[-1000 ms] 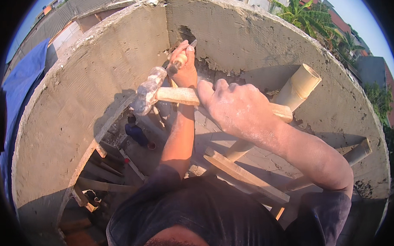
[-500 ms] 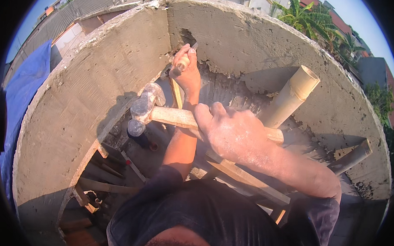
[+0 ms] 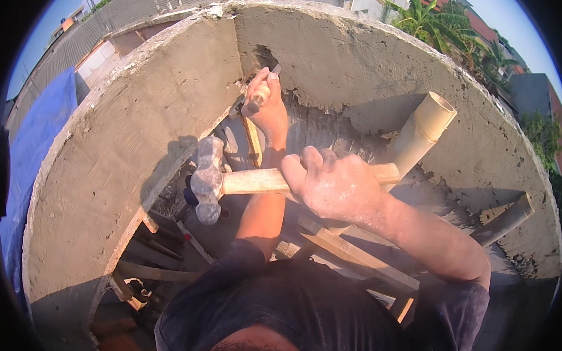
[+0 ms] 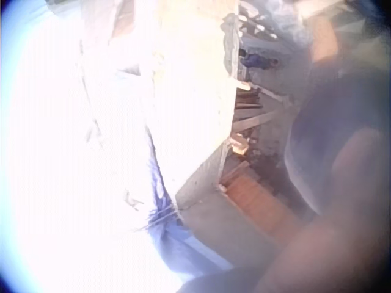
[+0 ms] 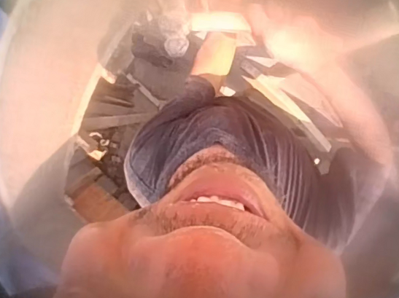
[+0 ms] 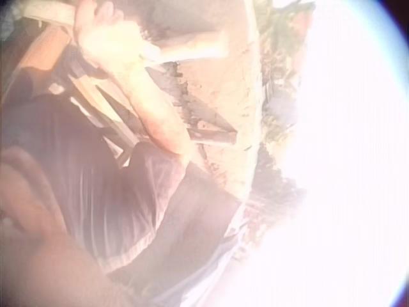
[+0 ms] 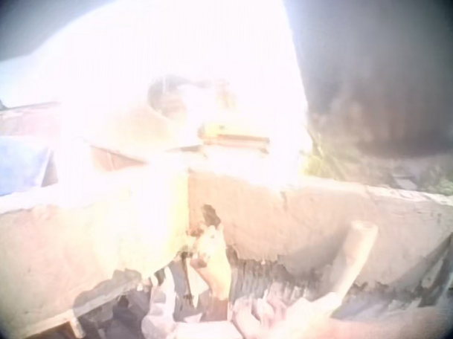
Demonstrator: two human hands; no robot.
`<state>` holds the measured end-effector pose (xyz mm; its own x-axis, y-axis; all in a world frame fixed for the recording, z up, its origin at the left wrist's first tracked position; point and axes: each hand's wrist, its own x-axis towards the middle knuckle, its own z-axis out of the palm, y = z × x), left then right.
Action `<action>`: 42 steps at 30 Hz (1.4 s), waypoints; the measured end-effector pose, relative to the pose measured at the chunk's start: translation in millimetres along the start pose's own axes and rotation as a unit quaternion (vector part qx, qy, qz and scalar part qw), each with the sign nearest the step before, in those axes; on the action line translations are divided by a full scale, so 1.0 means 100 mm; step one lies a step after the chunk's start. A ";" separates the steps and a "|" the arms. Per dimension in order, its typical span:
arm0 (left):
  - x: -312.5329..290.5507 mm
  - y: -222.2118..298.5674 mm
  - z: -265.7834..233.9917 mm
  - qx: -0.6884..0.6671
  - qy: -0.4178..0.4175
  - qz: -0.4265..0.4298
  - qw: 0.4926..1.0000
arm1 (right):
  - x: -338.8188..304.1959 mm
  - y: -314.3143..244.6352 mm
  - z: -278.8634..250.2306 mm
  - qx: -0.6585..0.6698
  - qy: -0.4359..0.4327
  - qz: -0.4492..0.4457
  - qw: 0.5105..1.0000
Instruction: The person uses a hammer and a chisel to chip away pieces of concrete from the corner of a wall at a construction site.
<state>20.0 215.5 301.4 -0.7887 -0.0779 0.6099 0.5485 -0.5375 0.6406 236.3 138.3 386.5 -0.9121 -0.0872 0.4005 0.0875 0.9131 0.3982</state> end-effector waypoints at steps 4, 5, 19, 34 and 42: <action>-0.04 -0.10 0.03 0.034 -0.009 0.018 0.999 | 0.10 -0.02 -0.09 0.051 -0.136 0.146 0.979; -0.02 -0.04 -0.02 0.019 -0.002 0.009 1.000 | 0.06 -0.19 -0.19 0.071 -0.092 0.100 0.988; -0.03 -0.06 0.03 0.031 0.018 -0.007 0.999 | -0.08 -0.15 -0.01 0.059 -0.024 0.058 0.996; -0.04 -0.32 -0.35 -0.098 -0.116 -0.035 0.988 | -0.35 -0.08 0.12 0.249 0.013 0.362 0.898; 0.09 0.10 -0.47 0.129 -0.176 0.042 0.975 | -0.75 -0.67 0.53 0.480 0.089 0.474 0.732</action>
<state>5.0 170.2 291.5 -0.6179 0.2048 0.7591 0.6951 -0.3089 0.6492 277.1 104.8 286.0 -0.5490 0.7953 0.2570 0.2475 0.4484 -0.8589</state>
